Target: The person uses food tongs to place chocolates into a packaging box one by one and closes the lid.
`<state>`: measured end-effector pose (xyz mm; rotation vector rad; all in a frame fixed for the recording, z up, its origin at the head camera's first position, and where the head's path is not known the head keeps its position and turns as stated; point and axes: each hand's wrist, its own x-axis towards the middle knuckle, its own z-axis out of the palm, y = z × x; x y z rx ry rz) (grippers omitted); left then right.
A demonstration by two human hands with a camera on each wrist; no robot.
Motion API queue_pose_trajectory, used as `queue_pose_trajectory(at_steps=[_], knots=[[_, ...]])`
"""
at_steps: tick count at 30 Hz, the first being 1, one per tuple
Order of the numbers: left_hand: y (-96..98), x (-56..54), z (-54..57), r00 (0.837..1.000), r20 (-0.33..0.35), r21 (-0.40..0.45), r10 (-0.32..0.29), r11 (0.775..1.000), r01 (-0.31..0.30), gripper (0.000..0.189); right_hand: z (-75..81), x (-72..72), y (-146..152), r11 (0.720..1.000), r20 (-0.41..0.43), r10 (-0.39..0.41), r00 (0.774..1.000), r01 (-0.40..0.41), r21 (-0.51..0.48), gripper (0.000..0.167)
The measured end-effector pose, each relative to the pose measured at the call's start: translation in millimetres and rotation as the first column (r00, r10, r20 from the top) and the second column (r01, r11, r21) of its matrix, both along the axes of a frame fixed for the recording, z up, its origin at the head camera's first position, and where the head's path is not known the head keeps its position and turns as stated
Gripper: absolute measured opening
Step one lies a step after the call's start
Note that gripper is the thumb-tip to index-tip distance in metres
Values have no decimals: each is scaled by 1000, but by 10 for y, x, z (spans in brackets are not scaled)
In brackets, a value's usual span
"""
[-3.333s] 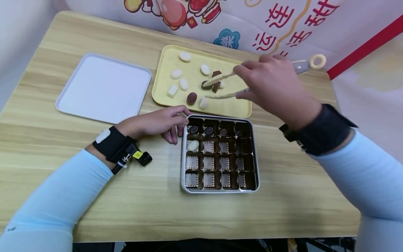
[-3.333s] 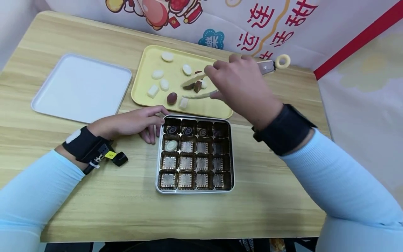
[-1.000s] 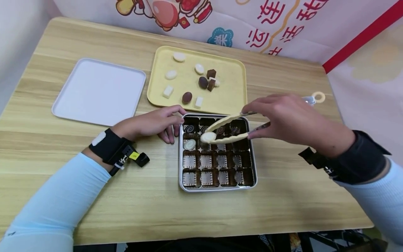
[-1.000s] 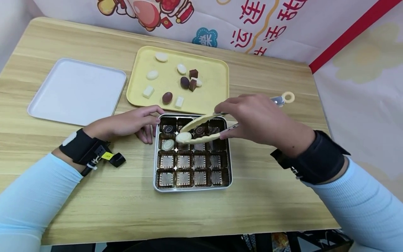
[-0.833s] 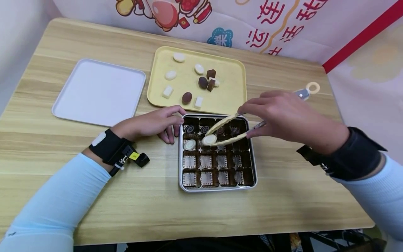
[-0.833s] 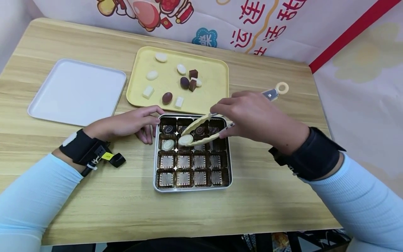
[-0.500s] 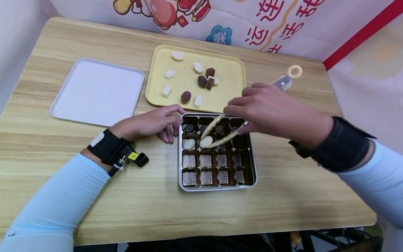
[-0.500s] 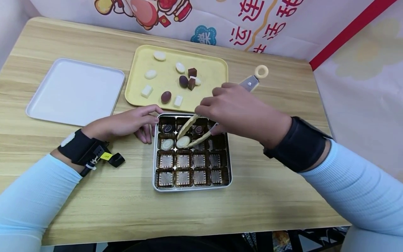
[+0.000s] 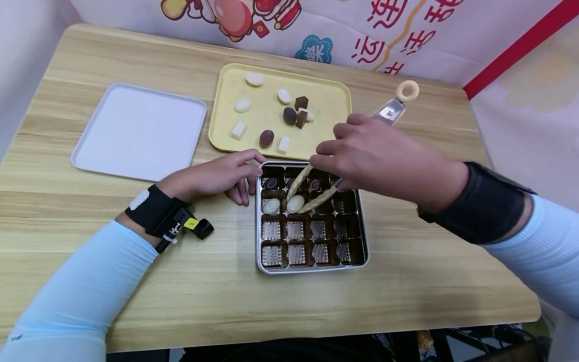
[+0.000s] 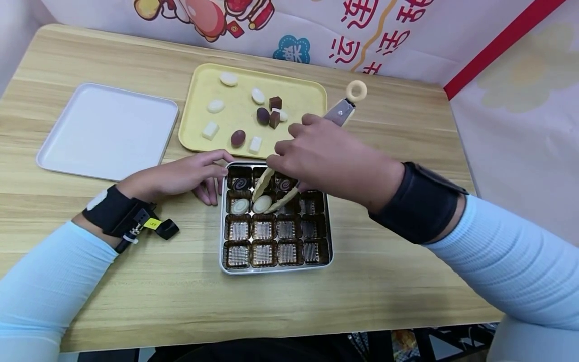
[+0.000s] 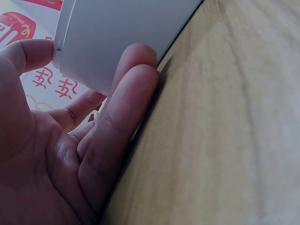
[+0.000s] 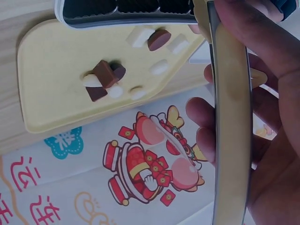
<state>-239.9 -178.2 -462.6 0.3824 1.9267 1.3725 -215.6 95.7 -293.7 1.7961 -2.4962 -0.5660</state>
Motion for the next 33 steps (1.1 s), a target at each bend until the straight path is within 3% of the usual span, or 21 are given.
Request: queue_pose_trajectory(at_steps=[12, 16, 19, 22, 25, 30, 33], knots=[[-24, -1, -25, 1000, -5, 11, -2, 1000, 2, 33, 33, 15, 29, 999, 23, -36, 999, 37, -31, 57], [-16, -5, -24, 1000, 3, 13, -1, 1000, 1, 34, 88, -33, 98, 984, 71, -113, 991, 122, -131, 60], [-12, -7, -20, 1000, 6, 16, -5, 1000, 5, 34, 88, -121, 118, 949, 61, -193, 979, 202, -243, 61], [-21, -14, -14, 1000, -1, 15, -10, 1000, 10, 36, 23, -261, 57, 898, 41, -301, 953, 298, -324, 60], [-31, -16, -14, 1000, 0, 16, -18, 1000, 18, 37, -93, -448, -72, 848, 47, -414, 909, 404, -343, 59], [-47, -7, -9, 1000, 7, 21, -25, 999, 24, 36, -309, -810, -362, 790, 65, -534, 843, 525, -317, 53], [-51, 3, -6, 1000, 12, 26, -22, 999, 22, 34, -396, -965, -516, 758, 118, -578, 807, 585, -289, 52]])
